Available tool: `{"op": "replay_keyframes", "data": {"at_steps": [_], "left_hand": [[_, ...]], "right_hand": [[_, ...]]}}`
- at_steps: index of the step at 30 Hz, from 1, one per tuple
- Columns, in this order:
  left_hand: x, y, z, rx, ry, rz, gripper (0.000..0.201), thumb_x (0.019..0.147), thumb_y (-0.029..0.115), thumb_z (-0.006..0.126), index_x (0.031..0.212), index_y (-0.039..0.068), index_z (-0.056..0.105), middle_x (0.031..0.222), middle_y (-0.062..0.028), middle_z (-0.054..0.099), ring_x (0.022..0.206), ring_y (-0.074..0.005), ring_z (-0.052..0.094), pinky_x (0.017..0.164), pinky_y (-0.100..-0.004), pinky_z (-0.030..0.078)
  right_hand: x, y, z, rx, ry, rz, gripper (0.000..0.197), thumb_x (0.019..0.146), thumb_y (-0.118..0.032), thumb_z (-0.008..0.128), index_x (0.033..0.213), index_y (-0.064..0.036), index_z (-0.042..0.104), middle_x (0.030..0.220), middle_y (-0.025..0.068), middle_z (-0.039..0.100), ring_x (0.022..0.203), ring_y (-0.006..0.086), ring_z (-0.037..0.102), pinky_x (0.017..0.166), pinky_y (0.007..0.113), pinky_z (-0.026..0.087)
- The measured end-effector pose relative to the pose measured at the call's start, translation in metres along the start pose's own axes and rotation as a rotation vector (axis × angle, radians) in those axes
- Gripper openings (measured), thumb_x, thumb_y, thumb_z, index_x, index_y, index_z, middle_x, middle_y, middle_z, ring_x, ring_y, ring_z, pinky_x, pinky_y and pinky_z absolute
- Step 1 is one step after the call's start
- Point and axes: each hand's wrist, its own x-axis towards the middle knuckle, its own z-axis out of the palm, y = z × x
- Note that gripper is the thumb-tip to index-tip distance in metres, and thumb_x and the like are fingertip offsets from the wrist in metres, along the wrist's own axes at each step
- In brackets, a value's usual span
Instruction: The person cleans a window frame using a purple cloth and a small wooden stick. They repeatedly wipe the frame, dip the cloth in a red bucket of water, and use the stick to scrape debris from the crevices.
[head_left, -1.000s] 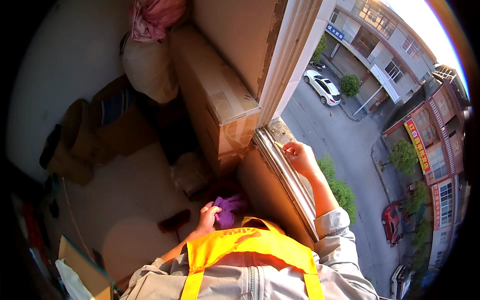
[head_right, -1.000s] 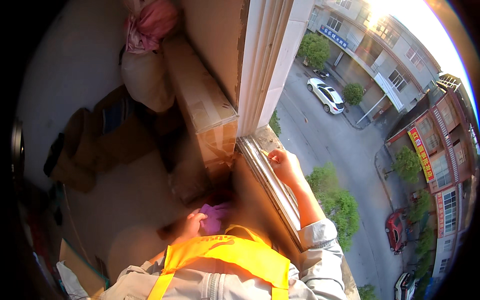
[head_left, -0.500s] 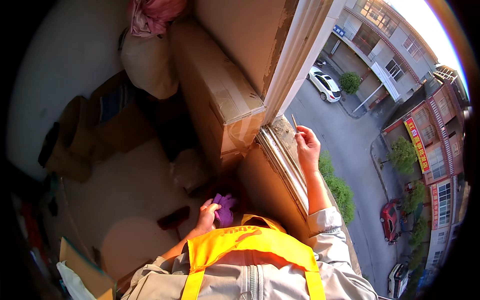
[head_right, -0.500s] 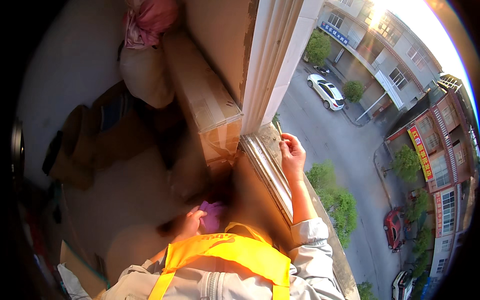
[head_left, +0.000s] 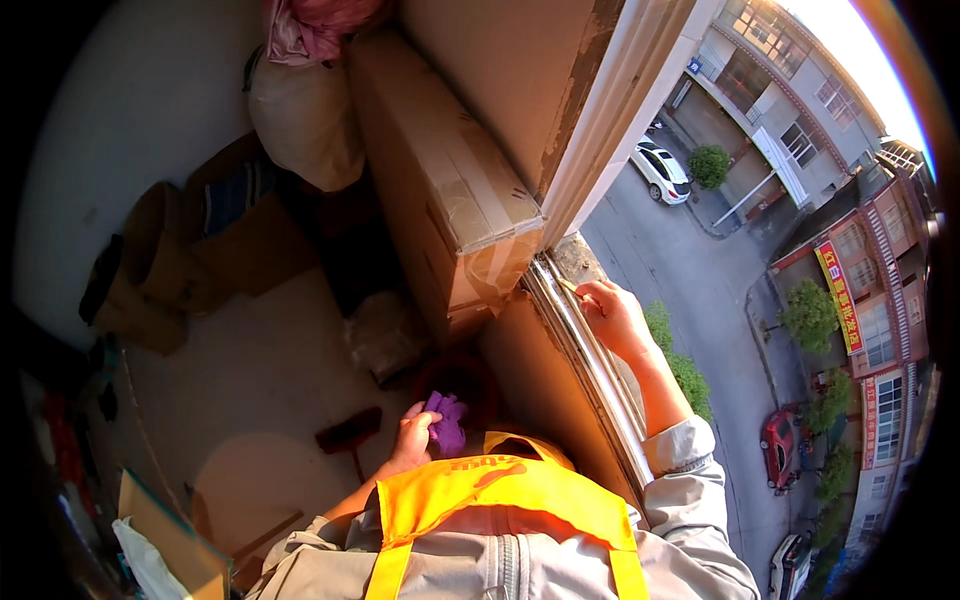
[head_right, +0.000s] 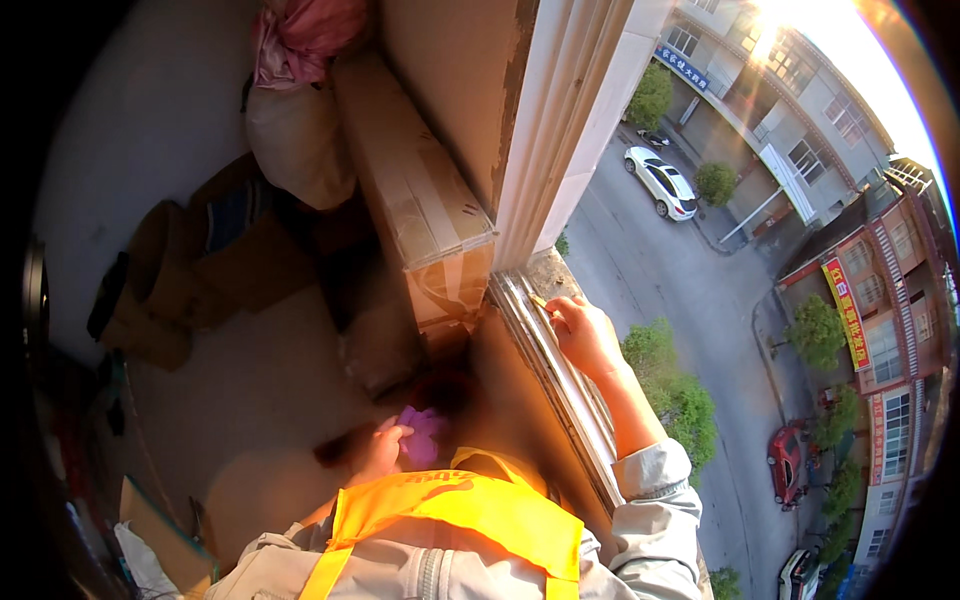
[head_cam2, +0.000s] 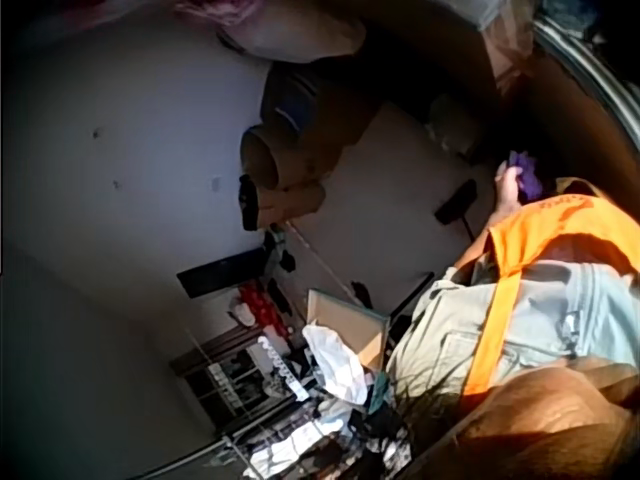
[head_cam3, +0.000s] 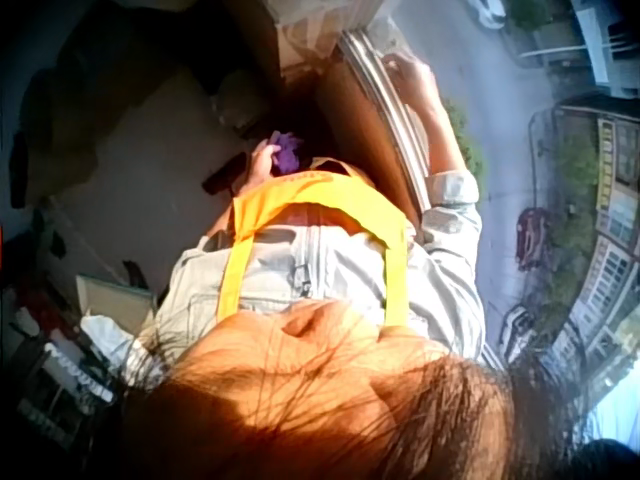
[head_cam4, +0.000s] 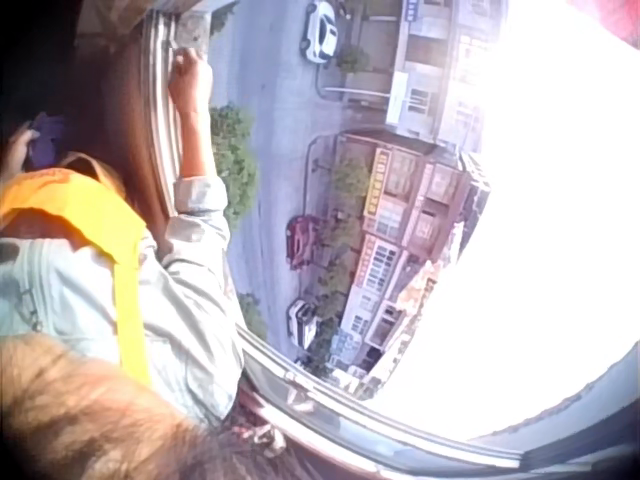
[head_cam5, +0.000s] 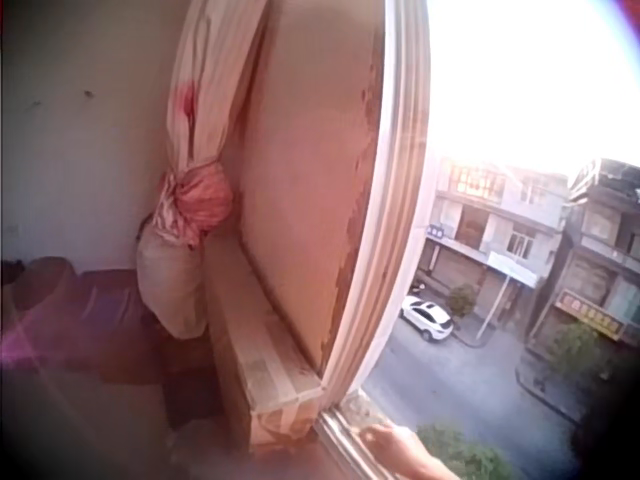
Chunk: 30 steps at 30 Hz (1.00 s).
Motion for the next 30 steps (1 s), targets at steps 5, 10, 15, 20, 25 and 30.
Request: {"op": "replay_keyframes", "data": {"at_steps": [5,10,15,20,25,30], "left_hand": [[0.008,-0.003,0.001,0.051,-0.065,0.071,0.022,0.082,0.004,0.056,0.102,0.003,0.067,0.089,-0.0043,0.068,0.076,-0.0124,0.060,0.067,-0.0257,0.047],[0.009,-0.012,0.006,-0.155,-0.124,0.133,0.024,0.084,0.002,0.055,0.105,0.001,0.066,0.093,-0.0069,0.068,0.085,-0.0174,0.064,0.078,-0.0294,0.052],[0.011,-0.001,0.017,-0.195,-0.068,-0.045,0.023,0.084,0.002,0.055,0.105,0.001,0.065,0.098,-0.0085,0.069,0.087,-0.0184,0.064,0.079,-0.0305,0.053],[0.010,0.007,0.028,-0.144,-0.038,-0.064,0.024,0.084,0.002,0.055,0.107,0.001,0.064,0.098,-0.0097,0.068,0.089,-0.0201,0.065,0.080,-0.0311,0.053],[0.003,0.013,0.032,-0.102,-0.057,-0.090,0.027,0.084,0.001,0.054,0.109,-0.001,0.064,0.101,-0.0112,0.069,0.090,-0.0217,0.066,0.081,-0.0316,0.054],[0.013,-0.007,0.020,-0.253,-0.132,-0.086,0.025,0.084,0.002,0.054,0.107,-0.001,0.064,0.100,-0.0110,0.069,0.089,-0.0214,0.066,0.081,-0.0316,0.054]], "right_hand": [[0.010,-0.005,-0.004,-0.151,-0.158,-0.028,0.018,0.086,-0.009,0.061,0.102,-0.0077,0.069,0.089,0.0174,0.063,0.088,0.0390,0.064,0.080,0.046,0.052],[0.015,-0.020,0.014,-0.134,-0.082,0.058,0.021,0.089,-0.012,0.061,0.110,-0.0103,0.065,0.102,0.0181,0.063,0.092,0.0415,0.063,0.082,0.048,0.052],[0.036,-0.008,0.050,-0.010,0.046,0.118,0.023,0.089,-0.010,0.061,0.111,-0.0108,0.063,0.098,0.0202,0.064,0.094,0.0415,0.064,0.085,0.046,0.051],[0.027,0.012,0.067,0.333,0.370,0.058,0.018,0.094,-0.007,0.058,0.112,-0.0072,0.060,0.086,0.0119,0.063,0.066,0.0233,0.060,0.059,0.035,0.049],[-0.003,0.007,0.037,1.222,0.617,0.445,0.019,0.099,-0.007,0.055,0.118,-0.0047,0.058,0.082,0.0016,0.057,0.051,0.0031,0.042,0.043,0.021,0.033],[-0.004,-0.009,0.024,0.184,0.038,0.201,0.022,0.088,-0.013,0.069,0.110,-0.0086,0.067,0.081,0.0080,0.066,0.079,0.0189,0.064,0.074,0.034,0.051]]}}
